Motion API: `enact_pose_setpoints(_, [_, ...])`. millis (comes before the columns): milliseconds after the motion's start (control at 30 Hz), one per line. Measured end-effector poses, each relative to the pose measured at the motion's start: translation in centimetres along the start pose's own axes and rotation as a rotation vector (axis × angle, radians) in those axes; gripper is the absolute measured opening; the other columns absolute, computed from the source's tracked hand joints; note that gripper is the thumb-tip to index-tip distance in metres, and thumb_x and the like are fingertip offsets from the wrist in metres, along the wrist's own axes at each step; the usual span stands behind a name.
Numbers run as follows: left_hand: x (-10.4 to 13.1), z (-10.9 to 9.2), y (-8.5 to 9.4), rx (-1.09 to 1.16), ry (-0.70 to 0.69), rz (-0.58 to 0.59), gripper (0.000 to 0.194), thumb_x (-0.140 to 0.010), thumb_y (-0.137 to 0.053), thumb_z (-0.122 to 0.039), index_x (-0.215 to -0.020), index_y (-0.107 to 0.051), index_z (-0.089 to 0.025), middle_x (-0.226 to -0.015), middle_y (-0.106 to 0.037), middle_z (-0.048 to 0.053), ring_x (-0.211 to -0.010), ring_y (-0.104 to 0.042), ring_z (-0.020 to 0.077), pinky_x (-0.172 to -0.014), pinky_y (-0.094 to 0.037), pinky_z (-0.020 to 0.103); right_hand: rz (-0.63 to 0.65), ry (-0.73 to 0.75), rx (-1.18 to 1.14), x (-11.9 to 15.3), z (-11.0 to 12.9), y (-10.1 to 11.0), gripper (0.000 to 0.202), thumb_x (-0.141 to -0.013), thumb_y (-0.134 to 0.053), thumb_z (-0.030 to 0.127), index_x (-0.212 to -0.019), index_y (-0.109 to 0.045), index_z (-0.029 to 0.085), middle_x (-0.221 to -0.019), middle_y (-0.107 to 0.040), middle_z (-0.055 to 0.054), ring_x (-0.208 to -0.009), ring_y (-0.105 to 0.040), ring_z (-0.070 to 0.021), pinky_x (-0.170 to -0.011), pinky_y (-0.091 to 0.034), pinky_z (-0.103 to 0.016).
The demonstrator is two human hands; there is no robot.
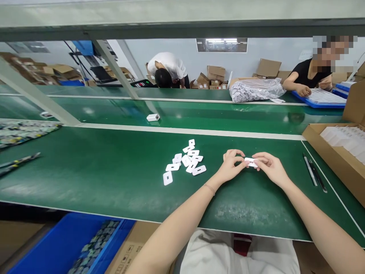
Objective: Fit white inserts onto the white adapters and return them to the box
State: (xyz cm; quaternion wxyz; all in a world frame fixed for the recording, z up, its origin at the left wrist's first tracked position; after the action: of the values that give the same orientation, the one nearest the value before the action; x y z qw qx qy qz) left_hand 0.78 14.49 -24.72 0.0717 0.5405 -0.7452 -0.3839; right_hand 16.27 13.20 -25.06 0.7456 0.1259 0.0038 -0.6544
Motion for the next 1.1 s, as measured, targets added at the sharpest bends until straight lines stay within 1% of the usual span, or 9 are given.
enact_pose_setpoints(100, [0.09,-0.34,-0.11,0.013,-0.014,0.013,0.008,-0.081,-0.071,-0.03,-0.078,-0.071,-0.023,-0.112,-0.063,0.003,-0.121,-0.046,0.0262,-0.108,-0.029,0.047,0.004,-0.01,-0.013,0.11,-0.05,-0.17,0.037,-0.074,-0.072,0.05,-0.092,-0.067,0.018,-0.071,-0.069,-0.003,-0.061,-0.058,-0.0157,-0.063,-0.048,-0.031])
enact_pose_setpoints(200, [0.13,-0.36,-0.11,0.019,-0.022,0.014,0.005,-0.079,-0.073,-0.027,-0.08,-0.07,-0.024,-0.113,-0.062,0.003,-0.121,-0.046,0.0258,-0.109,-0.029,0.047,0.002,-0.007,-0.006,0.08,-0.1,-0.1,0.034,-0.076,-0.071,0.048,-0.092,-0.067,0.018,-0.071,-0.069,-0.003,-0.062,-0.058,-0.0153,-0.064,-0.047,-0.03])
enact_pose_setpoints(400, [0.13,-0.07,-0.04,0.036,-0.025,0.002,0.007,-0.077,-0.074,-0.027,-0.081,-0.07,-0.024,-0.113,-0.062,0.003,-0.12,-0.047,0.0268,-0.108,-0.03,0.048,-0.008,-0.015,-0.011,0.05,0.06,0.07,0.035,-0.075,-0.071,0.048,-0.091,-0.067,0.018,-0.072,-0.069,-0.003,-0.061,-0.058,-0.0151,-0.063,-0.047,-0.03])
enact_pose_setpoints(567, [0.13,-0.04,0.16,0.082,-0.021,-0.004,0.006,-0.081,-0.07,-0.03,-0.079,-0.071,-0.025,-0.112,-0.064,0.004,-0.119,-0.048,0.0265,-0.108,-0.031,0.048,0.001,0.008,0.008,0.03,0.35,0.05,0.038,-0.078,-0.067,0.053,-0.091,-0.067,0.018,-0.065,-0.067,-0.002,-0.06,-0.06,-0.0164,-0.065,-0.049,-0.031])
enact_pose_setpoints(767, [-0.01,0.31,0.33,0.155,0.003,-0.004,0.006,-0.081,-0.069,-0.028,-0.076,-0.071,-0.025,-0.112,-0.065,0.004,-0.117,-0.049,0.0261,-0.108,-0.032,0.047,0.022,0.018,-0.08,-0.22,0.17,0.17,0.046,-0.08,-0.062,0.062,-0.096,-0.066,0.019,-0.074,-0.069,-0.004,-0.064,-0.066,-0.0187,-0.071,-0.054,-0.036])
enact_pose_setpoints(867, [0.0,0.42,0.38,0.204,0.017,-0.007,0.006,-0.08,-0.07,-0.027,-0.074,-0.071,-0.024,-0.11,-0.065,0.004,-0.117,-0.049,0.0264,-0.108,-0.031,0.047,0.028,0.012,-0.098,-0.24,0.15,0.17,0.048,-0.08,-0.061,0.063,-0.097,-0.066,0.019,-0.074,-0.069,-0.004,-0.063,-0.067,-0.0187,-0.07,-0.056,-0.037])
enact_pose_setpoints(1000, [-0.02,0.44,0.25,0.31,0.034,-0.008,0.011,-0.076,-0.073,-0.034,-0.071,-0.071,-0.025,-0.108,-0.065,0.005,-0.119,-0.048,0.0281,-0.11,-0.027,0.049,0.039,-0.001,-0.079,-0.13,0.1,-0.14,0.043,-0.076,-0.07,0.056,-0.097,-0.068,0.018,-0.07,-0.07,-0.003,-0.062,-0.065,-0.0174,-0.069,-0.055,-0.035])
enact_pose_setpoints(1067, [-0.15,0.52,0.21,0.391,0.049,-0.011,0.019,-0.074,-0.074,-0.043,-0.073,-0.072,-0.024,-0.109,-0.066,0.006,-0.12,-0.049,0.0298,-0.111,-0.027,0.05,0.022,-0.007,-0.072,-0.18,-0.06,-0.06,0.042,-0.072,-0.074,0.052,-0.096,-0.069,0.017,-0.07,-0.07,-0.003,-0.06,-0.064,-0.0169,-0.067,-0.055,-0.035])
enact_pose_setpoints(1100, [-0.23,0.58,0.23,0.44,0.057,-0.009,0.026,-0.075,-0.072,-0.049,-0.079,-0.073,-0.023,-0.111,-0.066,0.008,-0.12,-0.05,0.0304,-0.111,-0.029,0.049,0.0,-0.007,-0.073,-0.25,-0.17,0.17,0.043,-0.071,-0.075,0.052,-0.095,-0.069,0.017,-0.071,-0.07,-0.004,-0.06,-0.063,-0.0168,-0.066,-0.055,-0.035])
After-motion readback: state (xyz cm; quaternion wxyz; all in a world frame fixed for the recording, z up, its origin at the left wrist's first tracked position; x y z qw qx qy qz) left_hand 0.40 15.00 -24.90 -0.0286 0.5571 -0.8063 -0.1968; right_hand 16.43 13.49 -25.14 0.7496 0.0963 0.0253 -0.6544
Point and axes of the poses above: each hand's wrist, its own x-axis away from the middle knuckle, its own y-axis out of the back of the hand, z = x × y, the point moved 7 cm from there along -x, towards the middle knuckle
